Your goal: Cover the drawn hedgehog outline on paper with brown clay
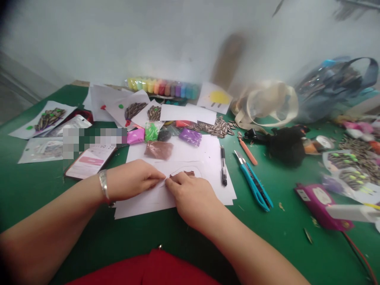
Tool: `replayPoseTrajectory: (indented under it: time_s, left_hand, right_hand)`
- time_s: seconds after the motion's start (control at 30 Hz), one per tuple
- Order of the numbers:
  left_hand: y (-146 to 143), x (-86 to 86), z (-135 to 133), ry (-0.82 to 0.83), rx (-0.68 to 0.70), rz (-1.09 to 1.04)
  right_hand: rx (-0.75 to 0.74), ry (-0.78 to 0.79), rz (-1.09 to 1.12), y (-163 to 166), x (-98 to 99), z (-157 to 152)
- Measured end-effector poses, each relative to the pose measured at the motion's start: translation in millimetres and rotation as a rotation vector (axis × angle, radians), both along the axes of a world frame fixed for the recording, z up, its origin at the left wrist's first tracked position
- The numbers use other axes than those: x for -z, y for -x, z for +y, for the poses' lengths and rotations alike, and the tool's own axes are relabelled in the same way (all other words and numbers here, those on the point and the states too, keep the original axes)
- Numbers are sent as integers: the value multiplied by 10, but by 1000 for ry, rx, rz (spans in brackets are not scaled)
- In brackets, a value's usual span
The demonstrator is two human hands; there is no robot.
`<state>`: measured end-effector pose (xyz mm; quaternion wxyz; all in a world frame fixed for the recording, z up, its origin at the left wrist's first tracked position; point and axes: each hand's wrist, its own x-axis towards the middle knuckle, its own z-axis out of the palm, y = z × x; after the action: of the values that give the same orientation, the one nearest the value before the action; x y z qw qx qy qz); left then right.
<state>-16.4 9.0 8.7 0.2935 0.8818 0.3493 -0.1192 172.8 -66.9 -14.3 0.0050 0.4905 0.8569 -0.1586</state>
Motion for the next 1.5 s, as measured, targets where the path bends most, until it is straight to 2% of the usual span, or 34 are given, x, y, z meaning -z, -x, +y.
replayPoseTrajectory:
  time_s: [0.17, 0.4, 0.63, 0.87, 1.27, 1.5]
  left_hand:
    - [15, 13, 1, -23, 16, -18]
    - [19, 27, -4, -27, 17, -17]
    - [34, 42, -5, -53, 22, -16]
    - [21, 26, -3, -23, 24, -30]
    - [22, 15, -6, -24, 6, -36]
    - [31, 47, -22, -88, -13, -50]
  right_hand:
    - [81, 16, 55, -62, -48, -12]
    - [42, 18, -13, -22, -20, 17]
    - [132, 8, 73, -47, -48, 29]
    - [96, 16, 12, -3, -14, 85]
    - [147, 3, 122, -168, -86, 7]
    - [93, 11, 38, -129, -28, 14]
